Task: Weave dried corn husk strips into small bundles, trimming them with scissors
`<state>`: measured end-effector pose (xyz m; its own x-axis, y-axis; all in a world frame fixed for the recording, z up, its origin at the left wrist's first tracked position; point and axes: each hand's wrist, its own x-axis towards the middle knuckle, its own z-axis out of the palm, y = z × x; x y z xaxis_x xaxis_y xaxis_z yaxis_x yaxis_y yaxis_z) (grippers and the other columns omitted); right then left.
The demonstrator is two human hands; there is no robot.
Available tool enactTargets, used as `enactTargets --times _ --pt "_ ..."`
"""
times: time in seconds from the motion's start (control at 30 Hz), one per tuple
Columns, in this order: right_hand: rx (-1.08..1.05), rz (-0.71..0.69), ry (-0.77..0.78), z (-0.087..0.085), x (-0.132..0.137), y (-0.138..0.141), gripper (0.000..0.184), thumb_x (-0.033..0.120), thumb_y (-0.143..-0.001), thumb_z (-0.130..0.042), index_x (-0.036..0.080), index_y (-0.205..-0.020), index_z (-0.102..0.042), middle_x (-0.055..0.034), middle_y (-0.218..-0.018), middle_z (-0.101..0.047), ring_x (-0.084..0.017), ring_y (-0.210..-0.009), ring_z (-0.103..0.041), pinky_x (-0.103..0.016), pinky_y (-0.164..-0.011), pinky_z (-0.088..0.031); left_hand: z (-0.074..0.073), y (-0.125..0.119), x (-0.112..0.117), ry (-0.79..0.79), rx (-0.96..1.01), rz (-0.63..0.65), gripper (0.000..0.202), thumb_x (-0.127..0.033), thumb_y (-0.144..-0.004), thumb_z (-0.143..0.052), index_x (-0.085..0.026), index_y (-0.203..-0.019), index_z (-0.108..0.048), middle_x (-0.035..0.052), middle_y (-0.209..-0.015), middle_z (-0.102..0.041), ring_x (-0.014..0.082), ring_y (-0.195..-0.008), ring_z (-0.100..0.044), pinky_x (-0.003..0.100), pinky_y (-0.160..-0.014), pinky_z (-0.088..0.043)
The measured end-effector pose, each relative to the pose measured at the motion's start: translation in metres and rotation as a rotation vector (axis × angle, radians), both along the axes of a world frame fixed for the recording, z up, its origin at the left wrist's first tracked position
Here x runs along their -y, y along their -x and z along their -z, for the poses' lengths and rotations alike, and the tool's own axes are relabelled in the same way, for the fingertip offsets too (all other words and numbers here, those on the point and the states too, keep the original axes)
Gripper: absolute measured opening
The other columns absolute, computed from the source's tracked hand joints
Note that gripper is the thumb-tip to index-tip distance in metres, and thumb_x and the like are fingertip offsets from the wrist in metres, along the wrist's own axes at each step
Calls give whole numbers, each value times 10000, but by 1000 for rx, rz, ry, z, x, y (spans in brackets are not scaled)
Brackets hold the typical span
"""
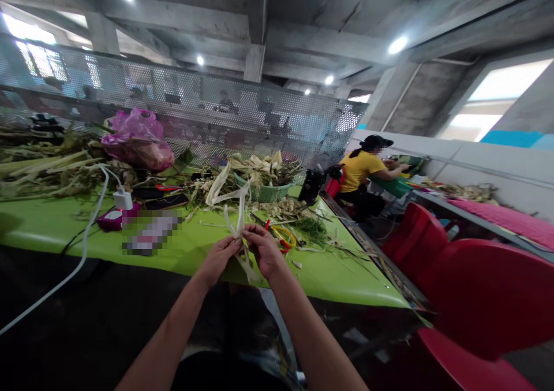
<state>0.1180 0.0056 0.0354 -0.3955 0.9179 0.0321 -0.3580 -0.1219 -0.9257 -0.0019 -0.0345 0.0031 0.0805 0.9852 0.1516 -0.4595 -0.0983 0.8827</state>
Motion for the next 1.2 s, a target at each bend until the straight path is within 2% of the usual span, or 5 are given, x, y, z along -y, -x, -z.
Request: enactTargets --times 0.2,0.5,0.8,1.0,1.2 --pt "35 51 -101 -5 -6 -5 264 293 -632 -787 169 -819 -649 32 -692 -576 -41 -457 -376 -183 -420 -322 2 2 -1 27 -77 32 367 -481 -685 -688 -134 -803 -671 -19 -618 -550 76 -542 -432 205 -558 -336" --pt "-37 24 -194 -20 6 -10 233 347 -707 -729 216 -815 -570 1 -763 -605 -83 -518 -435 -230 -516 -417 15 3 -11 124 -42 -62 364 -486 -638 -715 -142 -742 -663 -18 -573 -540 72 -498 -412 207 -509 -292" --pt "540 -14 -539 -33 11 -23 207 349 -723 -697 160 -788 -641 5 -659 -590 -107 -586 -499 -218 -515 -388 6 1 -5 15 -167 -94 439 -548 -616 -714 -133 -737 -640 -29 -575 -491 69 -517 -359 205 -498 -256" --pt "893 114 -855 -42 14 -27 102 272 -744 -648 173 -731 -627 24 -625 -569 -107 -557 -480 -226 -521 -358 3 1 -3 -42 -187 -52 442 -519 -591 -746 -127 -769 -645 -22 -618 -519 80 -571 -405 196 -537 -300" --pt "1022 196 -1060 -49 18 -30 71 233 -758 -623 191 -706 -600 21 -644 -556 -111 -567 -478 -225 -517 -334 3 1 -3 -61 -180 -41 430 -488 -596 -751 -133 -824 -666 -16 -656 -541 87 -596 -429 197 -553 -312"
